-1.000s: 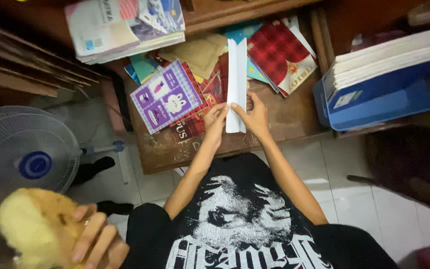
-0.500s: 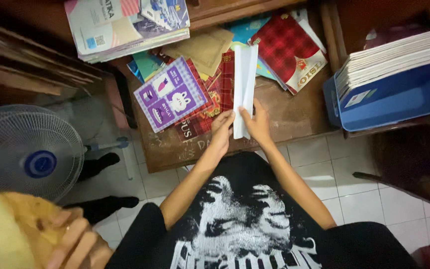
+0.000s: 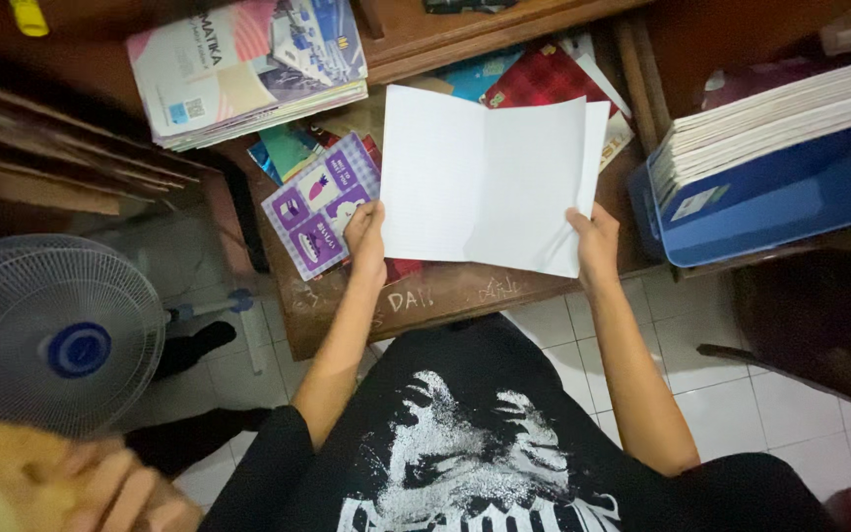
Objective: The person picks up several notebooks and papers from a wooden desk, opens a white paper folder to check its contents, flips through several pages, and places the items into a blue plastic bin.
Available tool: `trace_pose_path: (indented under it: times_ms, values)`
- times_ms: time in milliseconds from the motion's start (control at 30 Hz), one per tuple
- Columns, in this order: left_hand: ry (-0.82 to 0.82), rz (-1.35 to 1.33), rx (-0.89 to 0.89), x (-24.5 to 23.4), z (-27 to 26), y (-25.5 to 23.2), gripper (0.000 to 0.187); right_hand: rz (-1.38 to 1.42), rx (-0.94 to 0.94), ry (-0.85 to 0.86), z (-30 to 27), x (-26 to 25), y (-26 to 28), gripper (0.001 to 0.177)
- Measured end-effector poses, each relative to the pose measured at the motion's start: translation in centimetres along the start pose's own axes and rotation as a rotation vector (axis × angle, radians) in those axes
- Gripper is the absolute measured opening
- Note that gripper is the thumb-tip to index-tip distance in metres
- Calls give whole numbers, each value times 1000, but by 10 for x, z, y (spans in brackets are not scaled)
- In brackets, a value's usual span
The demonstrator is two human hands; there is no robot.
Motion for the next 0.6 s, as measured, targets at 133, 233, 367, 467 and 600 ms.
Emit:
trace_pose_path:
  times_ms: [133,233,367,467,600]
  values:
    - [49,173,99,9,7,36,22,39,77,28,-6,8,-5,29]
    - [16,180,77,22,5,47,23,-90,100,21,-7,22,-12,32]
    - [29,278,-25,48,-11,38,23,-53,97,62,-6,47,-27,31]
    - [128,358,14,77,-19,33,23,-69,45,157,4,77,-48,34]
    - [188,402,158,123,-42,37,22,-34,-131,286,3,102,-58,28]
Point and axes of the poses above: each hand's wrist, its own z-axis towards the middle knuckle, its own x-axis out of the palm, y = z × x, the point moved 4 cm from there along z, towards the middle knuckle, and after that the axes turned 15 degrees about z, right-handed, at the moved point
